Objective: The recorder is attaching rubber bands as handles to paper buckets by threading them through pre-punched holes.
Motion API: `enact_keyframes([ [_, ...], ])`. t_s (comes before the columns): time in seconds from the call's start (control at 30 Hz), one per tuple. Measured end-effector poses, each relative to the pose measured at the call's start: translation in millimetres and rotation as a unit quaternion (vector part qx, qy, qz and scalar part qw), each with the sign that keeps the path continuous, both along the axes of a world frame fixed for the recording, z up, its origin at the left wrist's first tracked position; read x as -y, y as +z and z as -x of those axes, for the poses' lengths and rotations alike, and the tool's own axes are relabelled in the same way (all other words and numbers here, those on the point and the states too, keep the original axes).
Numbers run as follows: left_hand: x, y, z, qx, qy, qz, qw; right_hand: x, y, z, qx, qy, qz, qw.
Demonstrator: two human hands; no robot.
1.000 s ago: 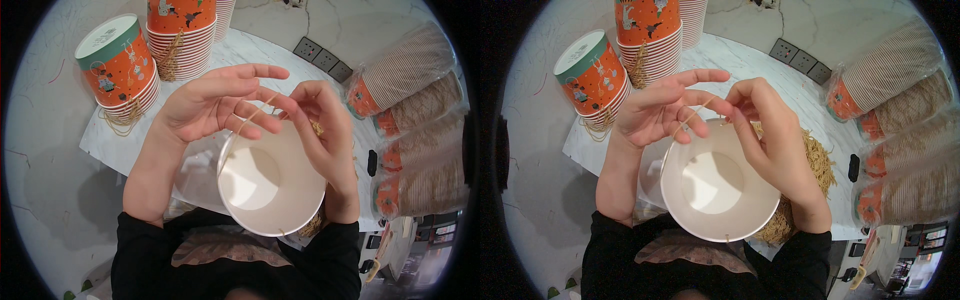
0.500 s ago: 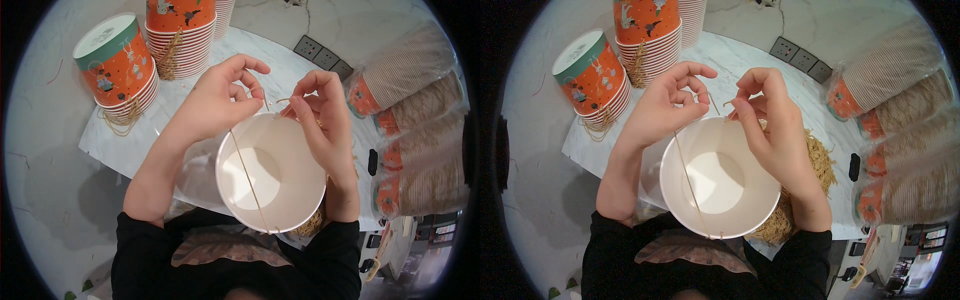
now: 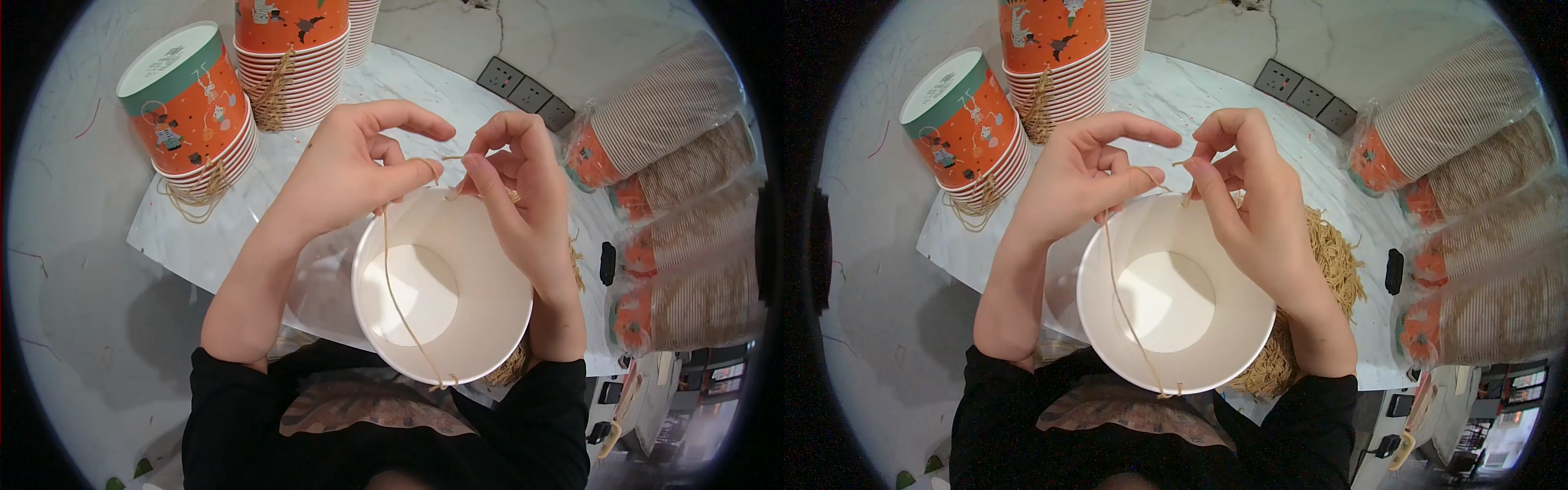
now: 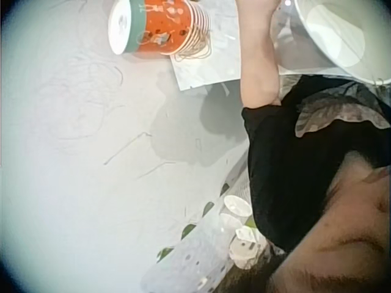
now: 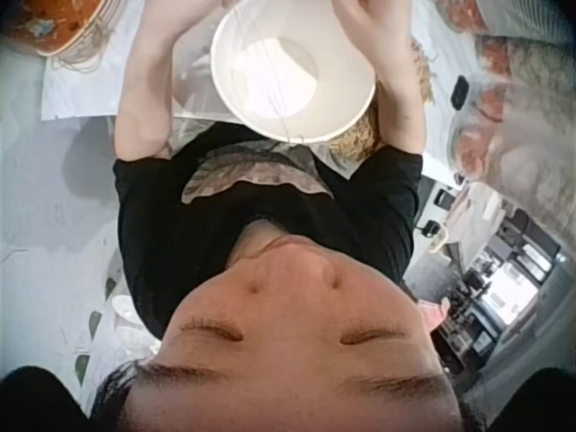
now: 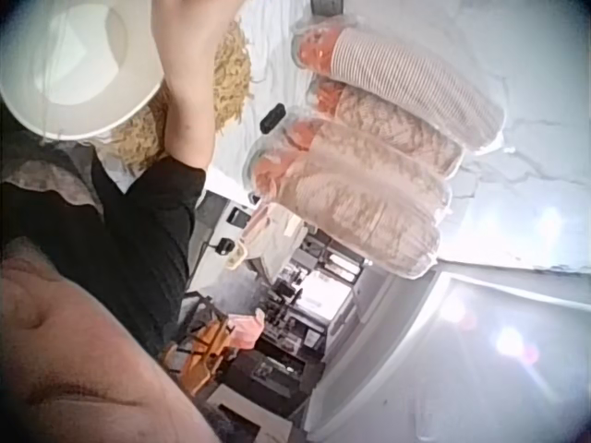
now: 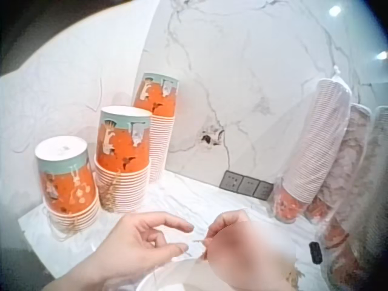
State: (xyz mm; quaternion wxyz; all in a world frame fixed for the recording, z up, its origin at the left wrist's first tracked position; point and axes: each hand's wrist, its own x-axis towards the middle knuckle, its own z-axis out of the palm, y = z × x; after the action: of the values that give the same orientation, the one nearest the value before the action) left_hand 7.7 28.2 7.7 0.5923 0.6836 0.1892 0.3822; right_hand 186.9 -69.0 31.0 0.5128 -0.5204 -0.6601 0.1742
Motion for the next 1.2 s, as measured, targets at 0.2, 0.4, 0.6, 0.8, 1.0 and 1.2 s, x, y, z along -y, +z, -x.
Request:
enact_keyframes([
  [0.2, 1, 0, -2, -0.014, -0.027, 0.033, 0.999, 1, 1, 0, 0.074, 0.014, -0.039, 0.996],
  [0.4, -6, 3, 8, -0.045, -0.101, 0.068, 0.992, 9, 6, -10, 0.082, 0.069, 0.095, 0.99],
  [0.6, -9, 5, 14, -0.063, -0.19, 0.124, 0.972, 11, 8, -5, 0.039, 0.084, 0.094, 0.991],
  [0.8, -8, 9, 15, -0.089, -0.215, 0.132, 0.964, 10, 10, 0, 0.139, 0.073, -0.024, 0.987],
  [1.0, -9, 4, 12, -0.072, -0.221, 0.148, 0.961, 14, 13, 7, 0.181, 0.047, -0.074, 0.98],
  [1.2, -8, 4, 8, -0.024, -0.202, 0.192, 0.96, 13, 12, 4, 0.203, 0.039, -0.08, 0.975],
])
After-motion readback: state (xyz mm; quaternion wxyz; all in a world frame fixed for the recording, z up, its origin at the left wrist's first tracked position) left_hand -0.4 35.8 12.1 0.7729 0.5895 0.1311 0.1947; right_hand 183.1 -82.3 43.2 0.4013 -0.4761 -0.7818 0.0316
